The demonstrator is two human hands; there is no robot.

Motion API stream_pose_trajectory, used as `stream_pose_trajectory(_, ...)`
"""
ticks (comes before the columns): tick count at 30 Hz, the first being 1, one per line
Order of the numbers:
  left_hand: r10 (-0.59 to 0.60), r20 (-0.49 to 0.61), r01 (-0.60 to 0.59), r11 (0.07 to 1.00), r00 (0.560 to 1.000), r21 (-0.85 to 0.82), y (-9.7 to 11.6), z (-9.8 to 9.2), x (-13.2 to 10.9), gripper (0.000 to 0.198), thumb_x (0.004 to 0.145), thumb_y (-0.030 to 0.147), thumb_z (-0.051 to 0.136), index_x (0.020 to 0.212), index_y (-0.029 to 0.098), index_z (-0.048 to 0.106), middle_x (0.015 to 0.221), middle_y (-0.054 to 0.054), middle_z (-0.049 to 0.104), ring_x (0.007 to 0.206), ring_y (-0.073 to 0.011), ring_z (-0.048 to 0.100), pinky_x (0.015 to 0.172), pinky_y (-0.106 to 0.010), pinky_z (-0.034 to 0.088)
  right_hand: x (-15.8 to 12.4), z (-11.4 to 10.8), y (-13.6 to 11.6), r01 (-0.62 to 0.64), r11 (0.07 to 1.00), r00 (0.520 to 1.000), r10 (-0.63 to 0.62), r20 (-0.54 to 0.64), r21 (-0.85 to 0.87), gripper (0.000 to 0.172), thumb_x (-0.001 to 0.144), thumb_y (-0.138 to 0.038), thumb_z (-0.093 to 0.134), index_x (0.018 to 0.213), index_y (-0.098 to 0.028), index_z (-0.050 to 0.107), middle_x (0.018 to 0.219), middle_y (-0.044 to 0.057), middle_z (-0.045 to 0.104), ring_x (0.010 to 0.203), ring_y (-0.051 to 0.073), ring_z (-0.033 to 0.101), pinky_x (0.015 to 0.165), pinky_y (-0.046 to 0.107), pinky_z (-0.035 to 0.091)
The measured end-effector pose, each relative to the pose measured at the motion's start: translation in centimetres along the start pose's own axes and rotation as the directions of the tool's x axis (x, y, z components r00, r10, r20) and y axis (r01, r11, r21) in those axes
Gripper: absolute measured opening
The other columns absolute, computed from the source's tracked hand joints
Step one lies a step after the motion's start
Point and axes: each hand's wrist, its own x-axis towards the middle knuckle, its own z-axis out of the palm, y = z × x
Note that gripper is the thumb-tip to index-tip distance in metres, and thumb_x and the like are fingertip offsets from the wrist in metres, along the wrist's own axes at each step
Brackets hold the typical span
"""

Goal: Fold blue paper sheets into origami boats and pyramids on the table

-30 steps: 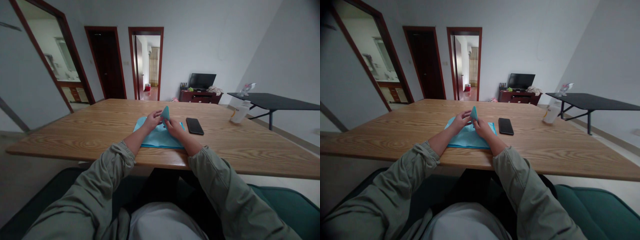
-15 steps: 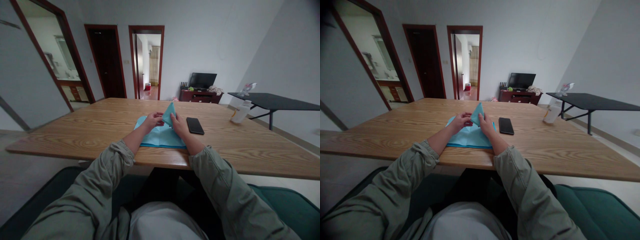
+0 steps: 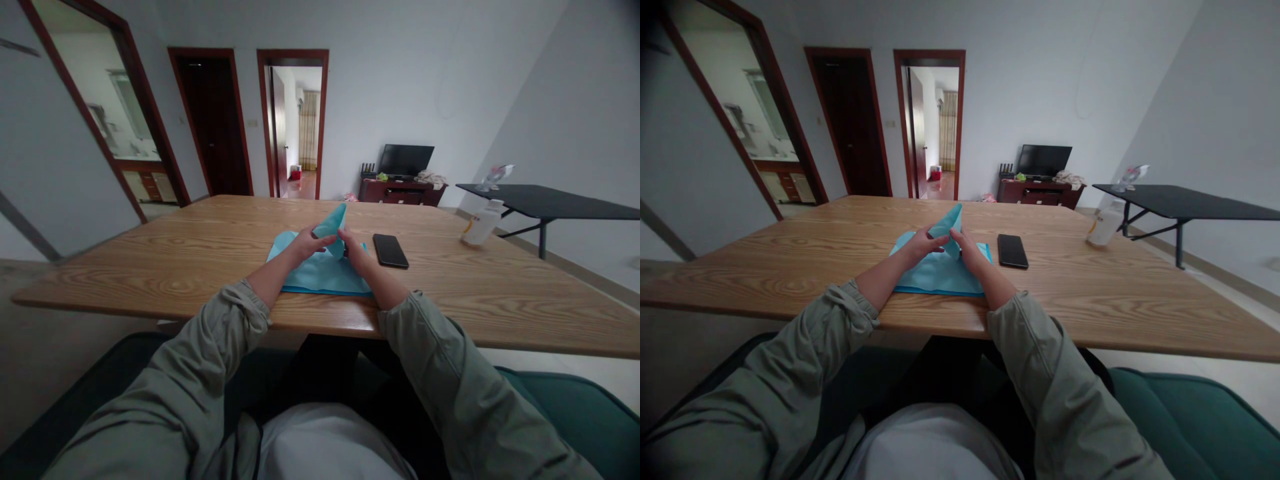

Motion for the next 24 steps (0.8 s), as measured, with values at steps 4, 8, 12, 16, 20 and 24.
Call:
stream_pose_trajectory(4,0.148,-0.05,-0.144,0.986,0.988,0.079,-0.6,-0.3,0.5,0.043,0.064,0.041,0.079,0.099,0.018,0.068,0.092,-0.004,0.07,0.089,-0.0219,0.065,0.079,-0.033,0.051,-0.3,0.4,-0.4,-0.02,0.999,0.999,0.019,0.036,0.025,0.047,0.078,-0.054,0.054,0.116,-0.026,0.059,0.108,0.002,0.067,0.097,0.022,0.062,0.073,0.03,0.05)
stream_pose_trajectory(8,0.254,-0.099,-0.237,0.958,0.962,0.16,-1.1,-0.6,0.8,0.026,0.07,0.035,0.075,0.09,0.019,0.07,0.091,-0.003,0.071,0.089,-0.0221,0.065,0.086,-0.037,0.05,-0.6,0.7,-0.8,0.009,0.999,0.999,-0.01,0.041,0.034,0.045,0.073,-0.042,0.061,0.114,-0.025,0.06,0.111,0.003,0.067,0.095,0.022,0.063,0.07,0.03,0.052)
stream_pose_trajectory(12,0.285,-0.168,-0.263,0.954,0.944,0.142,-0.4,-0.6,0.5,0.025,0.075,0.034,0.071,0.095,0.019,0.07,0.097,-0.004,0.071,0.091,-0.0206,0.065,0.091,-0.036,0.049,-0.4,0.4,-0.9,0.02,0.995,1.0,-0.018,-0.023,0.102,0.059,0.071,-0.035,0.061,0.128,-0.03,0.049,0.113,0.0,0.065,0.091,0.019,0.064,0.069,0.03,0.053)
stream_pose_trajectory(16,0.191,-0.223,-0.186,0.982,0.956,0.046,0.2,-0.6,0.1,0.028,0.076,0.035,0.069,0.095,0.015,0.07,0.099,-0.006,0.072,0.093,-0.021,0.065,0.09,-0.036,0.049,0.4,-0.5,-0.4,0.025,0.992,0.988,-0.005,-0.157,0.125,0.061,0.072,-0.035,0.06,0.13,-0.033,0.044,0.107,-0.001,0.064,0.085,0.017,0.063,0.067,0.03,0.054)
stream_pose_trajectory(20,0.117,-0.225,-0.135,0.989,0.967,-0.066,0.0,-0.8,0.3,0.034,0.073,0.039,0.072,0.097,0.015,0.069,0.1,-0.008,0.071,0.095,-0.0219,0.066,0.088,-0.037,0.051,1.1,-1.1,0.3,0.029,0.992,0.961,0.007,-0.277,0.125,0.06,0.068,-0.04,0.068,0.123,-0.028,0.048,0.095,-0.001,0.063,0.076,0.015,0.062,0.064,0.029,0.055)
stream_pose_trajectory(24,0.104,-0.264,-0.131,0.987,0.959,-0.088,-0.7,-0.9,0.8,0.037,0.07,0.039,0.074,0.097,0.016,0.067,0.099,-0.007,0.071,0.094,-0.0217,0.066,0.084,-0.035,0.053,1.3,-1.2,0.5,0.024,0.996,0.965,-0.002,-0.262,0.081,0.041,0.068,-0.044,0.07,0.099,-0.021,0.059,0.081,-0.001,0.063,0.067,0.012,0.06,0.061,0.025,0.053)
